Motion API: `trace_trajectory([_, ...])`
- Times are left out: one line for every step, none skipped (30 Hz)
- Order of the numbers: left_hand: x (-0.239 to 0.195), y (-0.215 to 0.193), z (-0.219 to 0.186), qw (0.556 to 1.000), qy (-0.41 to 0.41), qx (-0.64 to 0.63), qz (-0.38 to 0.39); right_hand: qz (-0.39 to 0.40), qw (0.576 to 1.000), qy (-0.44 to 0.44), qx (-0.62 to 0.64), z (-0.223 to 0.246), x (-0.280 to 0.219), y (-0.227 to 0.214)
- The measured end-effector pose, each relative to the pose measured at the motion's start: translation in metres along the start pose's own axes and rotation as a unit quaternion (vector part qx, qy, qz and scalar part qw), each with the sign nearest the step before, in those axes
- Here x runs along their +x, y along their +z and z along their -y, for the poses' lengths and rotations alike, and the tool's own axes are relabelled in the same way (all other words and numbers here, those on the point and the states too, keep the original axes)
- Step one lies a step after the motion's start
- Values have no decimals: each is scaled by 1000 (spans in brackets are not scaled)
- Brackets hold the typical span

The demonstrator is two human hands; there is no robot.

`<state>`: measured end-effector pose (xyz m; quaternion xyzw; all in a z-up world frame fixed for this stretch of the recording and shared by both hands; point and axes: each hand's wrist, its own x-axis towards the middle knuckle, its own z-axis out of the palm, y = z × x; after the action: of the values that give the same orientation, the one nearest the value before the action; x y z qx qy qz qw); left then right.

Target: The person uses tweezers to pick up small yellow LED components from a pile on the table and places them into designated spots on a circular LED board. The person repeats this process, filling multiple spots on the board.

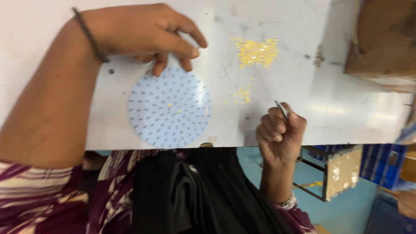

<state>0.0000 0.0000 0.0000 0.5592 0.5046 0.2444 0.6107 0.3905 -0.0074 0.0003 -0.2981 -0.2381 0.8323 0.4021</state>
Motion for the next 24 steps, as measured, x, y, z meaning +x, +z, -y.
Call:
trace_trajectory([0, 0, -2, 1000, 1, -7, 8, -16, 998, 31, 53, 2, 2, -2])
trace_trajectory([-1, 1, -6, 1000, 6, 3, 9, -31, 992, 61, 106, 4, 5, -3])
trace_trajectory([-1, 1, -9, 1000, 4, 13, 7, -30, 992, 61, 110, 3, 6, -2])
trace_trajectory([-2, 0, -14, 1000, 1, 23, 5, -29, 991, 60, 113, 3, 6, 0])
trace_trajectory([-6, 0, -15, 1000, 2, 12, 8, -29, 990, 70, 121, -4, 8, 3])
trace_trajectory([-6, 0, -16, 1000, 2, 2, 12, -22, 1000, 7, -3, -9, 8, 7])
trace_trajectory([-9, 1, -15, 1000, -6, -9, 11, -10, 991, -49, -121, -18, 8, 13])
trace_trajectory([-11, 2, -14, 1000, -16, 7, -13, 6, 966, -107, -235, -28, 7, 21])
trace_trajectory([-12, 4, -11, 999, -30, 22, -37, 15, 914, -144, -380, -38, 6, 31])
trace_trajectory([-13, 5, -7, 999, -22, 17, -35, 28, 838, -182, -513, -49, 5, 41])
trace_trajectory([-12, 5, -4, 999, -11, 17, -34, 42, 741, -224, -632, -59, 7, 52])
trace_trajectory([-13, 4, 0, 999, -6, 24, -37, 78, 712, -220, -662, -68, 9, 62])
trace_trajectory([-12, 4, 1, 999, 5, 31, -36, 109, 678, -220, -693, -74, 11, 72])
trace_trajectory([-12, 3, 1, 998, 16, 39, -35, 140, 641, -220, -722, -79, 15, 81])
trace_trajectory([-11, 3, 1, 999, 10, 39, -37, 152, 626, -228, -730, -83, 18, 89])
trace_trajectory([-11, 3, 0, 998, 3, 39, -39, 165, 611, -237, -737, -86, 21, 95])
trace_trajectory([-11, 3, -1, 998, -1, 39, -39, 175, 595, -246, -745, -88, 23, 100])
trace_trajectory([-11, 4, -3, 999, -2, 36, -39, 179, 595, -245, -745, -89, 24, 103])
trace_trajectory([-13, 4, -3, 999, -1, 32, -37, 181, 593, -245, -745, -90, 26, 105])
trace_trajectory([-15, 3, -3, 999, 0, 29, -36, 183, 592, -244, -746, -91, 29, 106])
trace_trajectory([-15, 3, -3, 999, 0, 25, -34, 187, 591, -243, -746, -90, 30, 107])
trace_trajectory([-14, 3, -3, 999, 0, 22, -32, 191, 590, -241, -746, -90, 31, 107])
trace_trajectory([-12, 3, -2, 999, 0, 18, -28, 193, 590, -239, -747, -89, 31, 107])
trace_trajectory([-11, 4, -2, 999, -3, 25, -35, 195, 589, -240, -746, -89, 30, 107])
